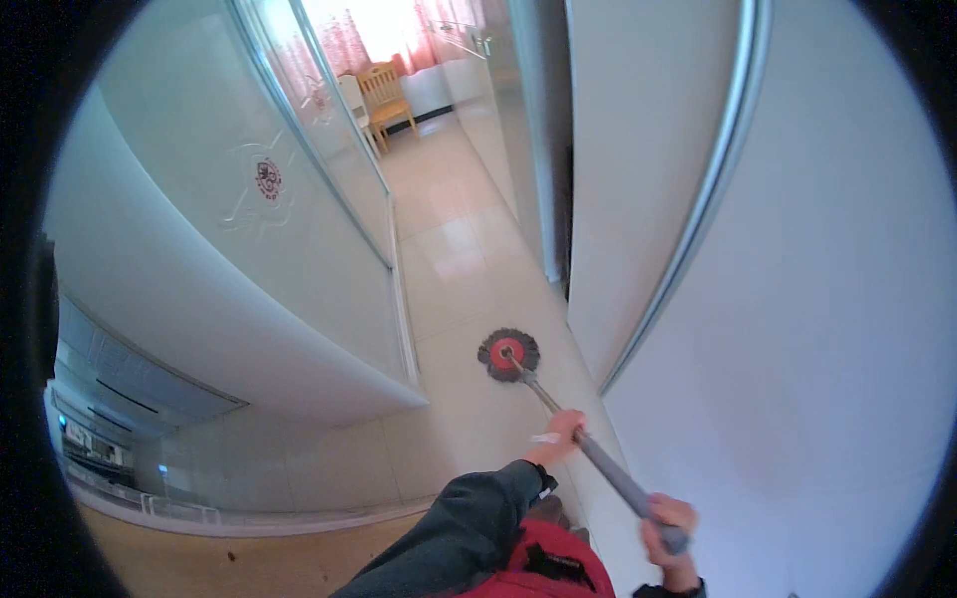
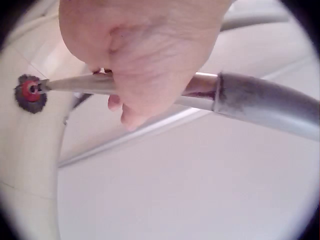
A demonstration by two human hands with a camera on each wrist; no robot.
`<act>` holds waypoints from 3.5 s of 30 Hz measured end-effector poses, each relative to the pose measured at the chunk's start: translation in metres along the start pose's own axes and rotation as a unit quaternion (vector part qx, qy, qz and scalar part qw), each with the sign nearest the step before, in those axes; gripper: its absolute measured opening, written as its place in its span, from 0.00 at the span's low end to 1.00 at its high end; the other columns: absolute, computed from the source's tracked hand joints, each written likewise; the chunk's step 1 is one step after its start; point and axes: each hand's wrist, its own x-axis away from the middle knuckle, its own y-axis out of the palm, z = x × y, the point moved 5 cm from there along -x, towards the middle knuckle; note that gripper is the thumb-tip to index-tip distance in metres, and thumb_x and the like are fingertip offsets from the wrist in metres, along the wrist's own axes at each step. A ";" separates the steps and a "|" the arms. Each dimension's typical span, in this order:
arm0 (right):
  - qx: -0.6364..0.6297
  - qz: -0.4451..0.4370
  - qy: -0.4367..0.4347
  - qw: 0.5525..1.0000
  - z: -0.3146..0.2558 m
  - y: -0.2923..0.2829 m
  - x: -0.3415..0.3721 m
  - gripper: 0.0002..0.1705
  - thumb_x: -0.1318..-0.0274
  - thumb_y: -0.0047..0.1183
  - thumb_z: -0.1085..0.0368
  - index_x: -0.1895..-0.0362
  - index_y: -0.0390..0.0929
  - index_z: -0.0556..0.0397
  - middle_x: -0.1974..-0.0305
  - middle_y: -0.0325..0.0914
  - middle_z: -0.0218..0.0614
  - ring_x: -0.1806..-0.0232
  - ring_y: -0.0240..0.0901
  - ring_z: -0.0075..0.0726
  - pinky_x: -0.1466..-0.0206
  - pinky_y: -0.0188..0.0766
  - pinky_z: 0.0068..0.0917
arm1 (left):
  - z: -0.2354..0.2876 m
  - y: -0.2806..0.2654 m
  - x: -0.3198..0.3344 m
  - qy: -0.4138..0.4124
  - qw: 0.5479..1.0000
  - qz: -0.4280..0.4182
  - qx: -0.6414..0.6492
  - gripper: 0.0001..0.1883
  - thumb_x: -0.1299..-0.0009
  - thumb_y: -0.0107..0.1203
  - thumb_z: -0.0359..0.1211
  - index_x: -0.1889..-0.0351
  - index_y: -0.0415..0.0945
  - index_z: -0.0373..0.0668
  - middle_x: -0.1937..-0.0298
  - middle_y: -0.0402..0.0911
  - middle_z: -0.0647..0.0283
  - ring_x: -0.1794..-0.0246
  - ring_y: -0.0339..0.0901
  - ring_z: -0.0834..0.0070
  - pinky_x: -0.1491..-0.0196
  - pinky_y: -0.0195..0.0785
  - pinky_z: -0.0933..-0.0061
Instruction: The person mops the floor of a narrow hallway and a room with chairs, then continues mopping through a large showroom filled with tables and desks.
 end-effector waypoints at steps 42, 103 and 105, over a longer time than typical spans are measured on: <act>0.049 0.167 0.027 0.984 -0.322 -0.331 0.265 0.20 0.62 0.55 0.62 0.64 0.67 0.58 0.66 0.68 0.45 0.62 0.67 0.43 0.54 0.68 0.43 | 0.483 0.259 0.257 0.183 0.795 -0.481 0.320 0.17 0.48 0.58 0.42 0.78 0.69 0.36 0.81 0.72 0.55 0.79 0.69 0.63 0.74 0.60 0.64; -0.171 -0.284 0.186 0.925 -0.037 -0.013 0.089 0.21 0.60 0.60 0.67 0.59 0.70 0.55 0.61 0.73 0.41 0.55 0.69 0.35 0.51 0.64 0.31 | 0.072 -0.009 0.236 -0.280 0.942 -0.121 -0.141 0.08 0.53 0.51 0.29 0.74 0.76 0.44 0.68 0.76 0.51 0.63 0.73 0.53 0.61 0.67 0.59; -0.172 -0.242 0.151 0.943 -0.058 -0.058 0.104 0.19 0.60 0.59 0.68 0.60 0.69 0.55 0.63 0.73 0.40 0.58 0.70 0.33 0.54 0.65 0.31 | 0.115 0.021 0.229 -0.255 0.949 -0.124 -0.137 0.07 0.53 0.51 0.28 0.74 0.75 0.44 0.69 0.75 0.51 0.62 0.73 0.53 0.61 0.67 0.59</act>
